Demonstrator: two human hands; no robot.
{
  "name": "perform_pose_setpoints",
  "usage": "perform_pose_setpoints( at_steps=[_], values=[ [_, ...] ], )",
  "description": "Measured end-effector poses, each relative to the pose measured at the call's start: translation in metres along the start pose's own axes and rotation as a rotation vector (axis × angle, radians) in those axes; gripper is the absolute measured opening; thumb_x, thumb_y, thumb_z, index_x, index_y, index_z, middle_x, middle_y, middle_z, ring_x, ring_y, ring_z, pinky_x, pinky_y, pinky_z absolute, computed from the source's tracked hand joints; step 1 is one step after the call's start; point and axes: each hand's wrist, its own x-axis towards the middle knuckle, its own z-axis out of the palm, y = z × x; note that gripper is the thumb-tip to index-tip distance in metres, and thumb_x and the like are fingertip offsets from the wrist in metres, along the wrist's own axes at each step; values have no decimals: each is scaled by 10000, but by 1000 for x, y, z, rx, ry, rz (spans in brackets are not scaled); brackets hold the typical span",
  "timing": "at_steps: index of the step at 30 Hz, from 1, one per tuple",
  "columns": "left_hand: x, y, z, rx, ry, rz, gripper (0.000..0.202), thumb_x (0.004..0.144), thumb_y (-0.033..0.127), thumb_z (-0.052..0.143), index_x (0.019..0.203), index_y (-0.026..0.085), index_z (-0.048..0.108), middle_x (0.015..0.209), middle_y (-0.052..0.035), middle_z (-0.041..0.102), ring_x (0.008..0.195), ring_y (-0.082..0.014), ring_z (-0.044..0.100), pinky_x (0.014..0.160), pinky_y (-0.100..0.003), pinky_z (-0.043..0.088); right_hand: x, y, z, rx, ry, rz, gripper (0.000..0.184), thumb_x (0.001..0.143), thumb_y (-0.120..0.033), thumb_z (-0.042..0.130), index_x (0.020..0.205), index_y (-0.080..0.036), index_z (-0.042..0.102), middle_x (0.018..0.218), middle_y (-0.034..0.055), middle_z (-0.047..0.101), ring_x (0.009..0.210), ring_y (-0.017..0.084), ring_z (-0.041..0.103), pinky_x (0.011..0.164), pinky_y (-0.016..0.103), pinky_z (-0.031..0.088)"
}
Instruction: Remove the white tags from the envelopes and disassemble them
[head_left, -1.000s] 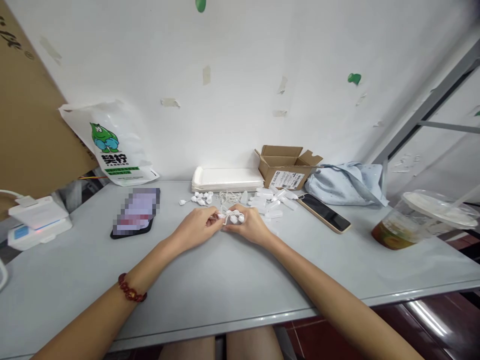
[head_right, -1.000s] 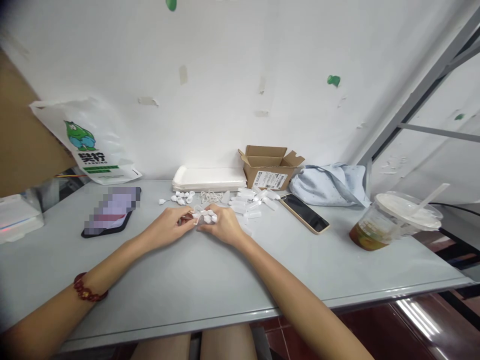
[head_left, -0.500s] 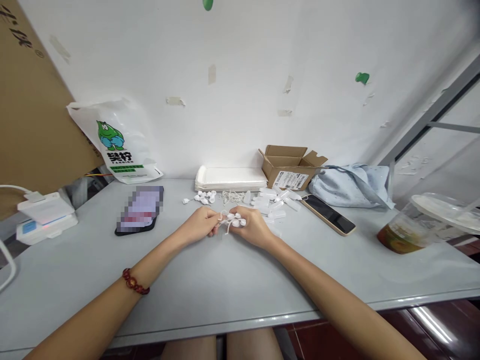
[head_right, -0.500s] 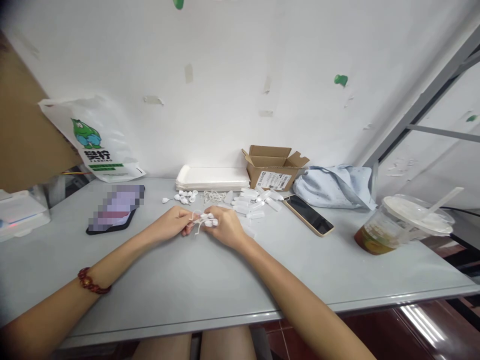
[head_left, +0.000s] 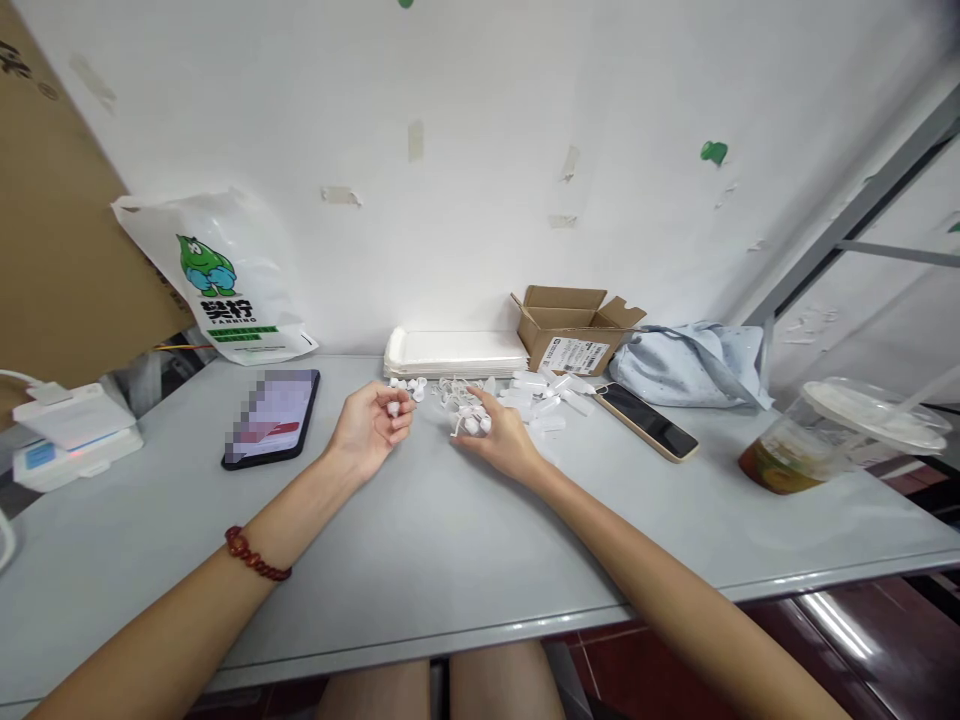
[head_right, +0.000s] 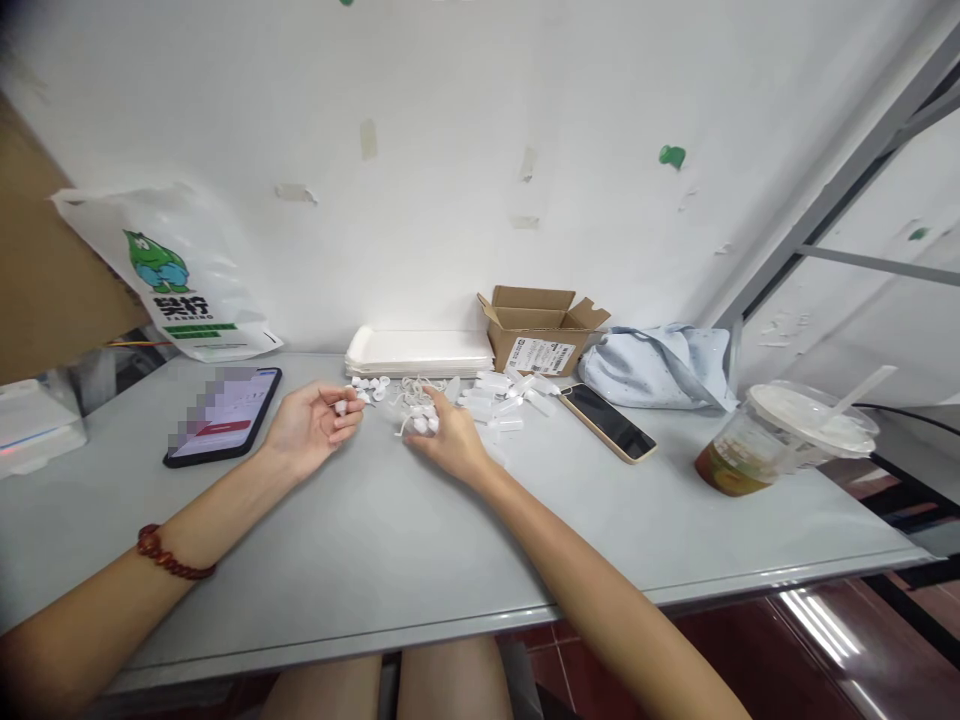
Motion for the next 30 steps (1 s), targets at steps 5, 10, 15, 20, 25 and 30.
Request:
perform_pose_setpoints(
  at_steps=[5, 10, 15, 20, 25, 30],
  values=[
    [-5, -10, 3, 603, -137, 303, 120, 613, 226, 614, 559, 155, 532, 515, 60, 334, 440, -57, 255, 406, -196, 211, 1, 1, -4, 66, -39, 0, 832, 656, -343, 729, 1387, -195, 359, 1131, 80, 620, 1021, 240, 559, 895, 372, 413],
    [-7, -24, 3, 1077, -200, 566, 298, 733, 284, 566, 1008, 206, 650, 548, 75, 310, 514, -94, 316, 556, -227, 320, -1, 1, -8, 86, -136, -80, 865, 669, -339, 719, 1413, -203, 300, 1061, 67, 624, 979, 230, 570, 865, 370, 421],
    [-4, -29, 0, 1297, -296, 595, 302, 784, 314, 517, 1018, 180, 655, 570, 52, 388, 542, -116, 387, 569, -238, 323, -5, -2, -10, 89, -193, -193, 845, 677, -278, 711, 1407, -199, 293, 957, 35, 639, 845, 182, 587, 798, 313, 429],
    [-6, -25, -2, 1429, -317, 677, 309, 829, 316, 464, 1041, 168, 633, 616, 24, 465, 571, -131, 429, 582, -248, 327, -4, -1, -9, -23, -176, -217, 664, 707, -266, 672, 1312, -186, 409, 898, 32, 638, 781, 174, 573, 724, 279, 407],
    [-7, -22, -2, 1415, -280, 645, 282, 827, 367, 475, 955, 167, 627, 588, 33, 463, 555, -128, 424, 561, -247, 314, -4, 0, -6, -90, -119, -201, 467, 718, -261, 640, 1150, -170, 487, 843, 22, 625, 727, 169, 558, 660, 257, 373],
    [-5, -27, 1, 1264, -283, 513, 310, 844, 420, 426, 729, 163, 556, 616, 26, 492, 560, -116, 406, 539, -239, 310, -5, 0, -3, -81, -95, -250, 322, 724, -245, 563, 1025, -190, 464, 776, 0, 599, 626, 159, 527, 592, 247, 353]
  ],
)
